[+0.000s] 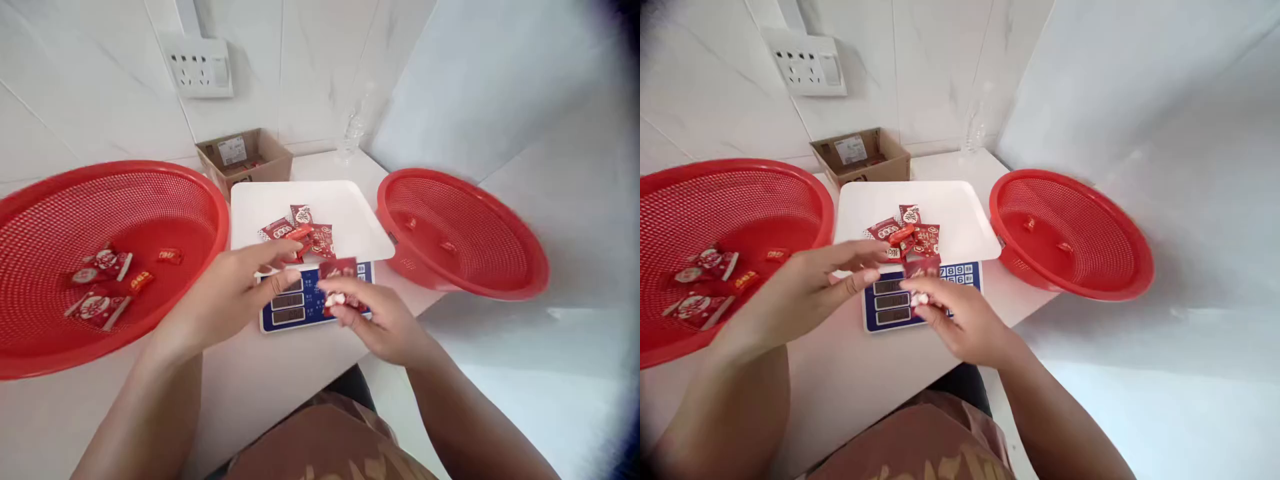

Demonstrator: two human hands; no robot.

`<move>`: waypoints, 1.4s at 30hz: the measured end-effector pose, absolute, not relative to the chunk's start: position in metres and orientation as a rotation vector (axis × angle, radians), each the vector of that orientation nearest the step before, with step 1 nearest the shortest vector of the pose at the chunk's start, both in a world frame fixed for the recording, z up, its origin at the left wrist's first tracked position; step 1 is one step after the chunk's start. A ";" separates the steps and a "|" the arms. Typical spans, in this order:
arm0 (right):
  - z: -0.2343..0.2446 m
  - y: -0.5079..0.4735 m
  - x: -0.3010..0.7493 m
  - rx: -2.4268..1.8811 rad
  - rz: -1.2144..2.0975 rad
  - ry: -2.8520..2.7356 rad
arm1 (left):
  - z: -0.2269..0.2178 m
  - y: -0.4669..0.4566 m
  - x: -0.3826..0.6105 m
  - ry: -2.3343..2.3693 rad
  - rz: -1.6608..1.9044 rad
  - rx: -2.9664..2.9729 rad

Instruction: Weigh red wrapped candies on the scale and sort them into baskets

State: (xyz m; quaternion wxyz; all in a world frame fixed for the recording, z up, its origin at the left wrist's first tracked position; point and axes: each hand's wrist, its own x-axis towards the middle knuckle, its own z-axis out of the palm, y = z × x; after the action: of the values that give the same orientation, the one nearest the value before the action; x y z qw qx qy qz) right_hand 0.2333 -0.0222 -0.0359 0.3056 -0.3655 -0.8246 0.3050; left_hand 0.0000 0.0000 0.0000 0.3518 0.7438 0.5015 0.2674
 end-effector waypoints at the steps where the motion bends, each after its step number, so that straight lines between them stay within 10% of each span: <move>1: -0.036 -0.023 0.229 -0.908 0.840 -2.243 | 0.001 0.001 0.001 1.196 0.592 1.922; 16: -0.038 -0.024 0.219 -0.738 0.887 -2.206 | -0.001 0.000 0.009 1.004 0.596 1.721; 28: -0.020 0.016 0.312 -1.210 0.965 -0.736 | -0.006 0.004 0.006 1.285 0.679 1.751; 42: -0.051 -0.012 0.352 -2.375 0.051 -1.925 | -0.026 0.013 -0.011 1.433 0.636 1.827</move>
State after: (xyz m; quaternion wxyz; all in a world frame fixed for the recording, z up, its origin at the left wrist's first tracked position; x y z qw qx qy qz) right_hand 0.3519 -0.0115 -0.0505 0.0418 -0.7761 -0.6291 0.0166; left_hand -0.0107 0.0131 -0.0259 0.3590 0.7082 0.5556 0.2468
